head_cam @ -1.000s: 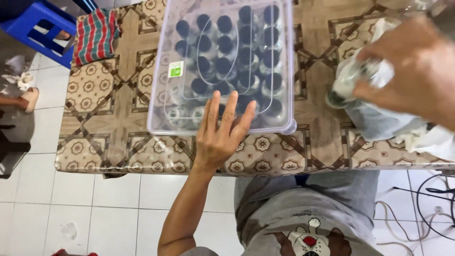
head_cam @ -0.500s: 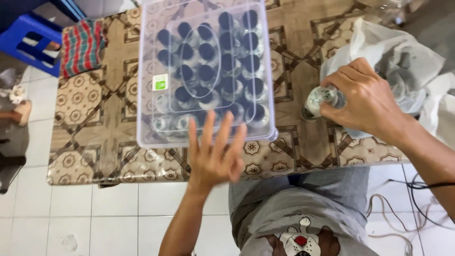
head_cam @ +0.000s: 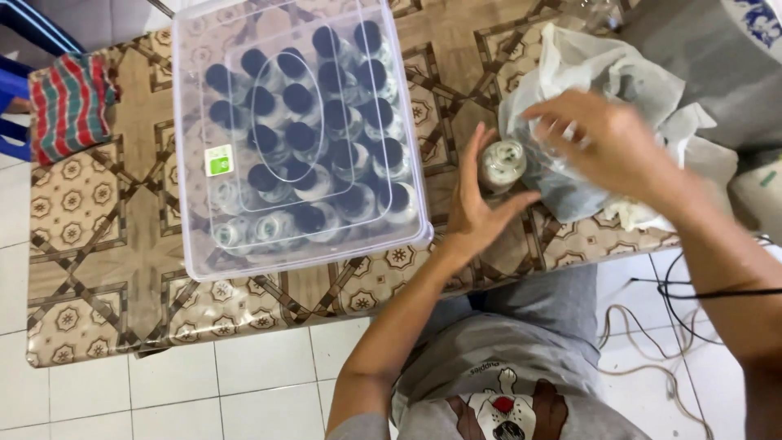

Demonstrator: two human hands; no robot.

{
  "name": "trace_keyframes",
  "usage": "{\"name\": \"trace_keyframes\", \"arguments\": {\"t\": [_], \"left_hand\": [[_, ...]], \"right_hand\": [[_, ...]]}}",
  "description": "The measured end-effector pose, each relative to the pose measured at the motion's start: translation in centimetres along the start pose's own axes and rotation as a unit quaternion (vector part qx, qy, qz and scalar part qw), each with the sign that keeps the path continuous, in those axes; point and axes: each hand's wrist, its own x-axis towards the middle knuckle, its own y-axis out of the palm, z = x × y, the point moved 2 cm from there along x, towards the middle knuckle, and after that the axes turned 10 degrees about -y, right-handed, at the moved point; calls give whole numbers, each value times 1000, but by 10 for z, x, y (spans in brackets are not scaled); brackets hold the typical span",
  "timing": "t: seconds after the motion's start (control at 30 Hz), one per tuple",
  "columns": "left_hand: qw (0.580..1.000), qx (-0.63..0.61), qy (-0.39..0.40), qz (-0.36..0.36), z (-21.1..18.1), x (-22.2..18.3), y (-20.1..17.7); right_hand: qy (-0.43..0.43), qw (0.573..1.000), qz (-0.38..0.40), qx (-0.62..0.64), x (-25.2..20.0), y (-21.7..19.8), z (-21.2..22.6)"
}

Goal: Capping small plastic bottles and organizing them into a plastic storage container.

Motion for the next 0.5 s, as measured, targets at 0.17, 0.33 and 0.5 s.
{"name": "trace_keyframes", "arguments": {"t": [0.17, 0.33, 0.5], "left_hand": [[1000, 2, 17, 22, 25, 15, 2], [999, -21, 2, 25, 31, 16, 5], [999, -32, 10, 21, 36, 16, 8]], "right_hand": [[151, 987, 28, -41, -34, -5, -73], [385, 884, 257, -64, -40, 16, -96], [385, 867, 310, -68, -35, 21, -98]]}}
